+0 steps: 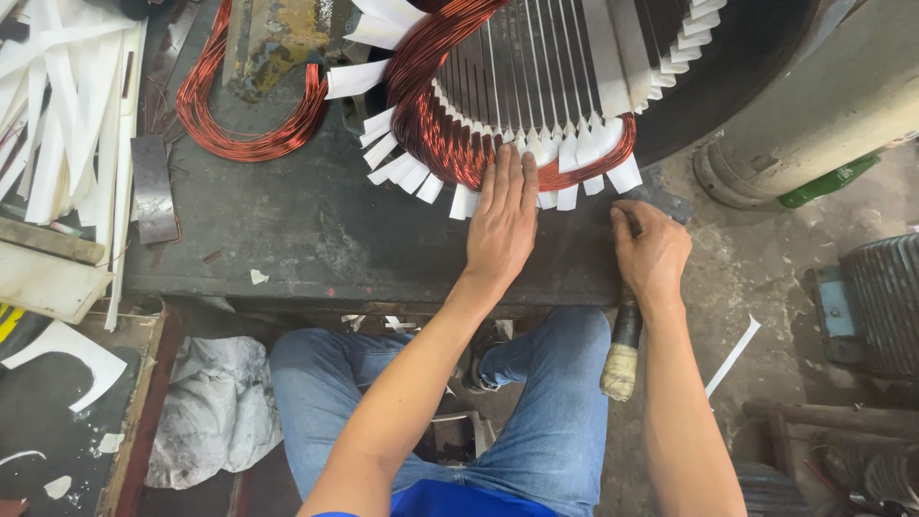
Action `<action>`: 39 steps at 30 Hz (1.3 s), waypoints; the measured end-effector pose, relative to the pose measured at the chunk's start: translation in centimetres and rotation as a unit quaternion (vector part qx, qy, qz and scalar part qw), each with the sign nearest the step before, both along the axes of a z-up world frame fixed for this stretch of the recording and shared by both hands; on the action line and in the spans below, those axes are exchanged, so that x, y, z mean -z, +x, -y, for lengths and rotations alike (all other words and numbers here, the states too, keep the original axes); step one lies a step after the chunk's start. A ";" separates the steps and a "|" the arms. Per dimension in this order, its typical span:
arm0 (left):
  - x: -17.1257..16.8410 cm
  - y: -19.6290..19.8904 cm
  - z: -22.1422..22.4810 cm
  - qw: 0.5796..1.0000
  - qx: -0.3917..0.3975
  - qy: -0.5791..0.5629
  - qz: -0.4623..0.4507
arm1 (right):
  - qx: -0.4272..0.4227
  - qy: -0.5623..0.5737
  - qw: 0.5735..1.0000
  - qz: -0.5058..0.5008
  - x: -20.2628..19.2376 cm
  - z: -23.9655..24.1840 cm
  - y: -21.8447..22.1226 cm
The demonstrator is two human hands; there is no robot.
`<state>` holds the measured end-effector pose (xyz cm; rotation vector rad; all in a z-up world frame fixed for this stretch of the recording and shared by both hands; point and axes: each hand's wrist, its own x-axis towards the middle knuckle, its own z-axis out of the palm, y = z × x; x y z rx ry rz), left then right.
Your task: Manually winding copper coils into a motor stator and inserting insulation strips using a hammer.
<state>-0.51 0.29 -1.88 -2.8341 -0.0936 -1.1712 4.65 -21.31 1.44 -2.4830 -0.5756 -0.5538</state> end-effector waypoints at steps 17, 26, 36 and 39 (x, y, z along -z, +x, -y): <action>0.0 0.1 -0.1 1.000 -0.001 0.004 0.016 | 0.004 -0.008 1.000 0.007 0.3 0.1 0.2; -0.2 -0.1 -0.1 1.000 -0.002 0.006 0.009 | 0.001 -0.010 1.000 0.013 0.7 0.3 0.3; -0.2 -0.1 0.0 1.000 -0.001 -0.001 0.007 | 0.018 -0.024 0.999 0.018 1.7 0.6 0.8; 0.0 -0.1 0.0 1.000 -0.001 -0.001 0.005 | 0.020 -0.015 1.000 0.008 1.1 0.4 0.4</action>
